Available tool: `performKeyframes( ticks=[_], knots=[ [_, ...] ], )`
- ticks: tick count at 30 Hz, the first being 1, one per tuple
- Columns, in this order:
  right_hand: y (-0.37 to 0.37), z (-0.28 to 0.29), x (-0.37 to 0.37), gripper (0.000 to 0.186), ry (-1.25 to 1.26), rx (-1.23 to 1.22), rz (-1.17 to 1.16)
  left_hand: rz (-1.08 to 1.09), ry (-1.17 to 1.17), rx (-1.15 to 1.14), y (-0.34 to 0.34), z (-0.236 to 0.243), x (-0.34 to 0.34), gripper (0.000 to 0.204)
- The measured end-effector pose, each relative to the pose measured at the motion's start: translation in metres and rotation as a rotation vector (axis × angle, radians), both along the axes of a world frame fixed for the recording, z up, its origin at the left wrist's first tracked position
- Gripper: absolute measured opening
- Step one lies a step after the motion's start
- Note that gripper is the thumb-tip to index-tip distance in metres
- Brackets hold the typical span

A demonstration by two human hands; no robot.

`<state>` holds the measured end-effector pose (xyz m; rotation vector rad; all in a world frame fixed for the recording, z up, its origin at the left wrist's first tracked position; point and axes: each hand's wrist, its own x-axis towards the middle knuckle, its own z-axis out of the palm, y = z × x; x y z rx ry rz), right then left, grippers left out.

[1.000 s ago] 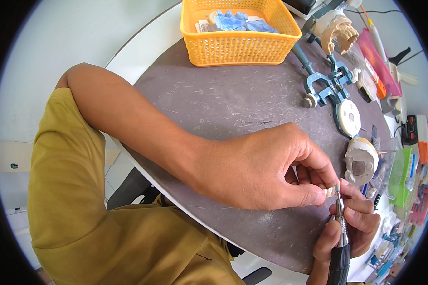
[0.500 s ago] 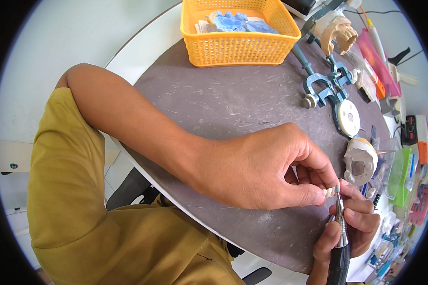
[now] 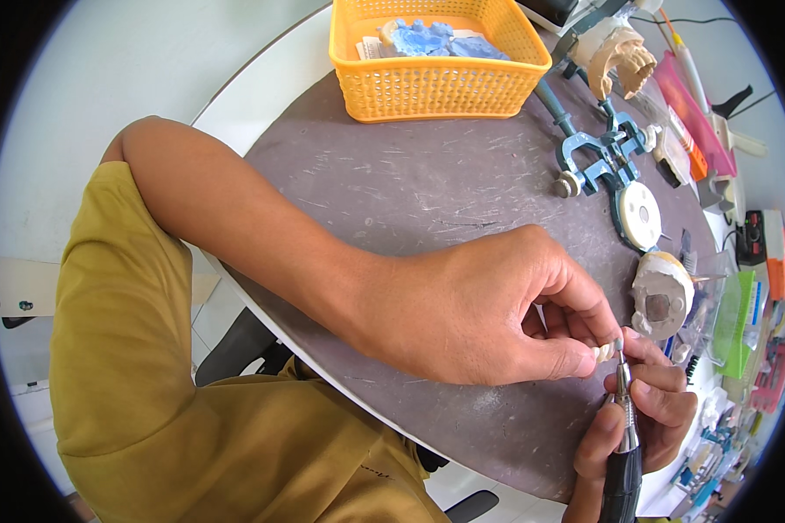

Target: The person holds a dental bridge and uses a handheld rotary tool to polish the surfaces of the prosthetic teeth.

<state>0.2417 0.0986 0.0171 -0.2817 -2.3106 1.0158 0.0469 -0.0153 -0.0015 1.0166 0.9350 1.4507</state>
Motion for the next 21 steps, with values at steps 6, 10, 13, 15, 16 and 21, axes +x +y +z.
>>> performKeyframes(
  ticks=[6, 10, 13, 15, 16, 21],
  knots=[
    [0.0006, -0.0013, 0.0002, 0.032, 0.003, 0.034, 0.002, -0.003, -0.008, -0.002, -0.0007, 0.0004, -0.0001, 0.025],
    [-0.0028, 0.0023, -0.0002, 0.033, -0.020, 0.024, -0.038, -0.005, -0.028, -0.007, 0.0003, 0.0011, -0.0004, 0.025],
    [-0.0036, 0.0016, -0.0004, 0.032, -0.004, 0.002, -0.055, -0.012, -0.035, -0.013, 0.0001, 0.0020, -0.0013, 0.024],
    [-0.0024, 0.0003, -0.0001, 0.032, 0.003, 0.010, -0.044, -0.019, -0.039, -0.019, -0.0003, 0.0024, -0.0015, 0.024],
    [-0.0016, 0.0002, 0.0000, 0.032, 0.001, 0.019, -0.037, -0.021, -0.040, -0.022, -0.0004, 0.0027, -0.0016, 0.024],
    [-0.0017, 0.0002, 0.0001, 0.033, 0.005, 0.015, -0.021, -0.022, -0.042, -0.036, -0.0008, 0.0030, -0.0017, 0.024]
  ],
)
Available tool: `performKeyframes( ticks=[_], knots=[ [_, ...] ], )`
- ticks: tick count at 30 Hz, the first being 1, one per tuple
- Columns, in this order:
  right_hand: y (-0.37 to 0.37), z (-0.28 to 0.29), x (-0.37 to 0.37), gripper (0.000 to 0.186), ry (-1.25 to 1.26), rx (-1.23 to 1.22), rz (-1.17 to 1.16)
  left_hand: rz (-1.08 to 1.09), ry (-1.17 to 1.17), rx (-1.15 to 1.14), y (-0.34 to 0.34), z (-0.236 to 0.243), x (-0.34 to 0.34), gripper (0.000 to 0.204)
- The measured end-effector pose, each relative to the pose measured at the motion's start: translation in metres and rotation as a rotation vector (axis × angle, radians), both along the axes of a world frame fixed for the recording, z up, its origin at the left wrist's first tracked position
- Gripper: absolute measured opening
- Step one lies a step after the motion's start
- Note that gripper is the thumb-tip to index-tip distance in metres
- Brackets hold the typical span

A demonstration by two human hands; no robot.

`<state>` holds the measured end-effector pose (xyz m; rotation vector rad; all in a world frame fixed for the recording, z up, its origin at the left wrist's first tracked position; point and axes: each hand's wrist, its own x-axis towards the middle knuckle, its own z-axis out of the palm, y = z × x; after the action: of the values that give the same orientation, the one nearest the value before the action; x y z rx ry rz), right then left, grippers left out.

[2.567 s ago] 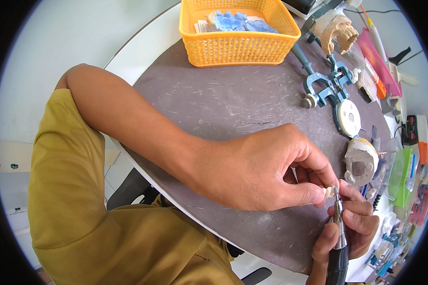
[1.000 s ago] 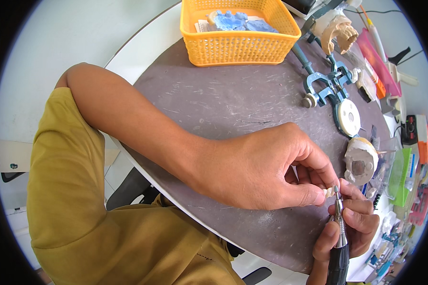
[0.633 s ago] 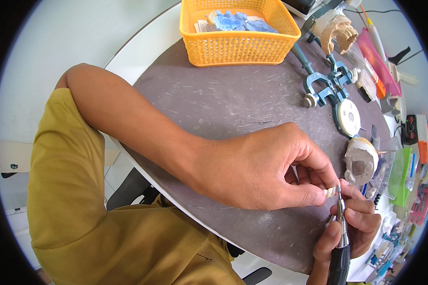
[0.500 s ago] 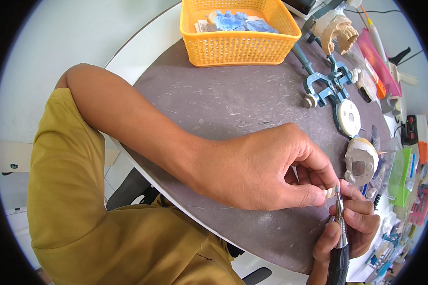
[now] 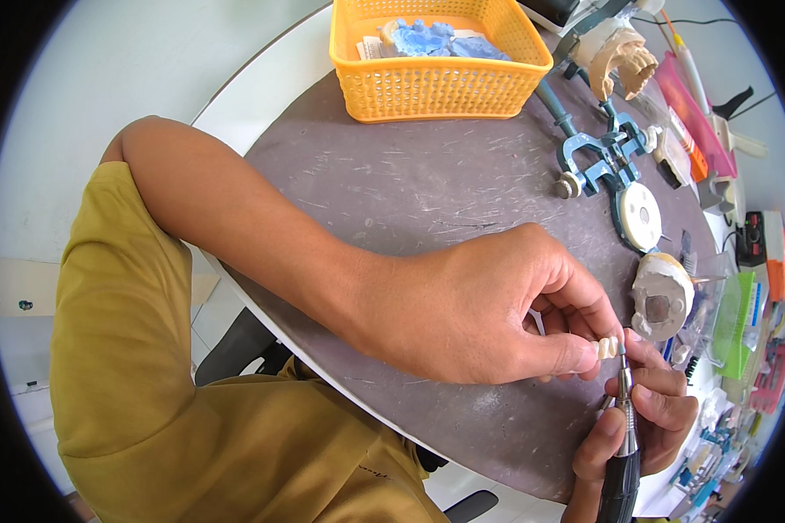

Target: The person holds a dental bridge and uses a handheld rotary tool to polish the surfaces of the prosthetic teeth.

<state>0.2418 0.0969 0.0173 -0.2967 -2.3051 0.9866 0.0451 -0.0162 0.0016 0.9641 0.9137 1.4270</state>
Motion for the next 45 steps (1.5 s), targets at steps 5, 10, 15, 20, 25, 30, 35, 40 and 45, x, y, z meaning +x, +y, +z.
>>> performKeyframes(
  ticks=[5, 10, 15, 20, 25, 30, 35, 40, 45],
  knots=[
    [0.0009, 0.0029, 0.0011, 0.034, -0.031, -0.023, 0.039, -0.006, -0.005, -0.014, -0.0002, 0.0003, -0.0001, 0.024],
    [0.0031, -0.0011, 0.0020, 0.034, 0.005, -0.022, 0.074, 0.019, 0.005, 0.005, -0.0004, -0.0019, 0.0003, 0.024],
    [-0.0014, -0.0015, -0.0005, 0.032, 0.039, 0.052, -0.008, 0.052, 0.003, 0.033, 0.0012, -0.0052, 0.0017, 0.024],
    [-0.0010, 0.0008, -0.0015, 0.031, -0.004, 0.053, 0.023, 0.048, 0.027, 0.044, 0.0022, -0.0070, 0.0013, 0.024],
    [-0.0026, -0.0008, -0.0050, 0.031, 0.012, 0.059, 0.028, 0.051, 0.022, 0.017, 0.0005, -0.0048, 0.0017, 0.023],
    [-0.0030, -0.0004, -0.0035, 0.032, -0.012, 0.034, 0.036, 0.039, 0.000, 0.010, 0.0013, -0.0049, 0.0016, 0.023],
    [-0.0008, -0.0015, -0.0017, 0.033, -0.027, 0.005, 0.046, 0.044, -0.007, 0.013, 0.0007, -0.0058, 0.0025, 0.022],
    [-0.0032, -0.0002, -0.0017, 0.033, -0.036, -0.011, 0.009, 0.037, -0.006, 0.014, 0.0012, -0.0056, 0.0020, 0.022],
    [-0.0005, -0.0018, -0.0033, 0.033, -0.014, 0.031, 0.029, 0.036, 0.010, 0.020, 0.0017, -0.0051, 0.0016, 0.022]
  ],
)
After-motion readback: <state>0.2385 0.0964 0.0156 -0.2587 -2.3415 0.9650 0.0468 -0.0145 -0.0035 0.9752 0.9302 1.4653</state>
